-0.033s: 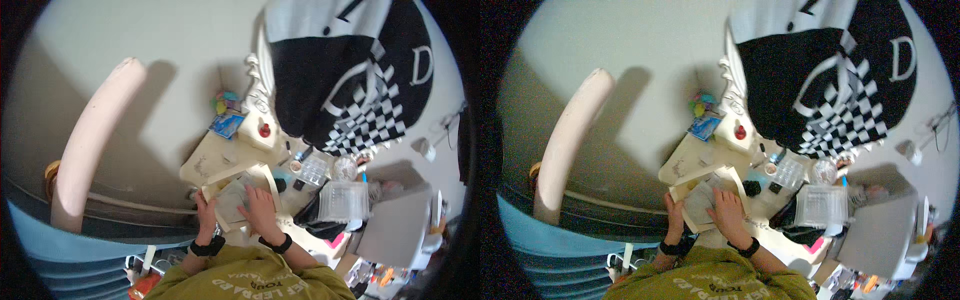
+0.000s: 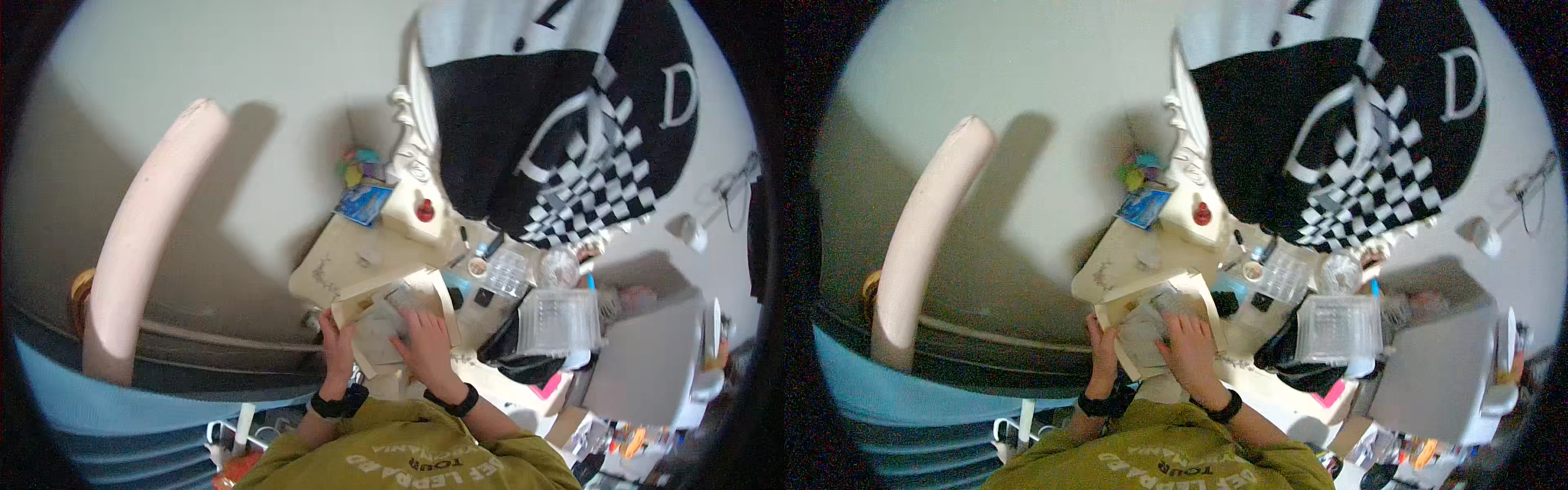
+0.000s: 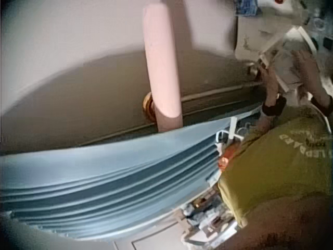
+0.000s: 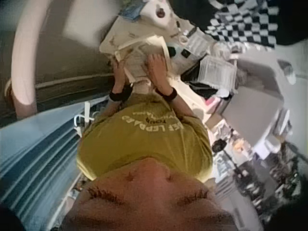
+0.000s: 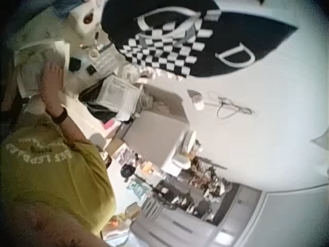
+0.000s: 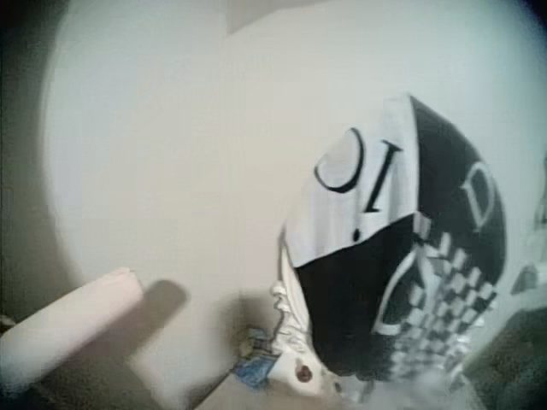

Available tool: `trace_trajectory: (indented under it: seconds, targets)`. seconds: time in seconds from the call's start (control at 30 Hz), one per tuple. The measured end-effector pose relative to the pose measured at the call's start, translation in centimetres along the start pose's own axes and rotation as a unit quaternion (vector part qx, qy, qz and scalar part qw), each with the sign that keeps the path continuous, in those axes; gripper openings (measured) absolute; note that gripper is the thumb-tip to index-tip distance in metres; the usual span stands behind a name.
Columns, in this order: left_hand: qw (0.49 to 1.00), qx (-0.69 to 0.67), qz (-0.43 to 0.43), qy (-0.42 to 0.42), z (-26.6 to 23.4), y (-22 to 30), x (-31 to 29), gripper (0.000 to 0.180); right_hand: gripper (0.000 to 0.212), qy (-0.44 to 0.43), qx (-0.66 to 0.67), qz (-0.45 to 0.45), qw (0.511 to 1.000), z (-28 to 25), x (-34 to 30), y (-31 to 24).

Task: Organize various items on a vanity table and wipe the surface.

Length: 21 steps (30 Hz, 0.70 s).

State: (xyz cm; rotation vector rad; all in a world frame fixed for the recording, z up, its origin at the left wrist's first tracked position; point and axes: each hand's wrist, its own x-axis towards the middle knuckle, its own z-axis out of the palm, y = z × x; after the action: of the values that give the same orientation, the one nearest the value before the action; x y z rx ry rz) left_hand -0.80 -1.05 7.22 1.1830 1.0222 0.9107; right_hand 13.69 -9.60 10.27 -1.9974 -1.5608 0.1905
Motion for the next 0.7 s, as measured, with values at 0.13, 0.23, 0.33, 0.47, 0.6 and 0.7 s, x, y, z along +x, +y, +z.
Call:
trace_trajectory:
  seconds: [0.13,0.23,0.33,0.47,0.6,0.7]
  targets:
    - [0.995,-0.005,0.027,-0.095,1.6,0.8,0.0,0.036,0.035,-0.006,0.027,0.044,0.999,-1.0,-4.0,-0.9]
    - [0.991,0.009,-0.01,-0.133,1.7,-0.2,0.6,0.036,0.029,0.071,0.073,0.065,0.993,-1.2,-6.0,-1.9]
    - [0.983,-0.022,-0.026,-0.182,2.0,-1.3,0.4,0.036,0.034,0.092,0.08,0.127,0.984,-1.4,-8.1,-2.7]
    - [0.965,-0.026,-0.001,-0.261,2.7,-1.1,-0.9,0.035,0.033,0.079,0.089,0.18,0.976,-1.3,-10.6,-3.4]
    - [0.955,-0.033,0.015,-0.294,3.5,-0.7,-2.7,0.036,0.034,0.061,0.009,0.195,0.979,-2.1,-12.9,-4.4]
    - [0.949,-0.029,-0.018,-0.314,4.2,-1.4,-4.0,0.037,0.032,0.058,0.063,0.242,0.967,-2.4,-14.4,-3.9]
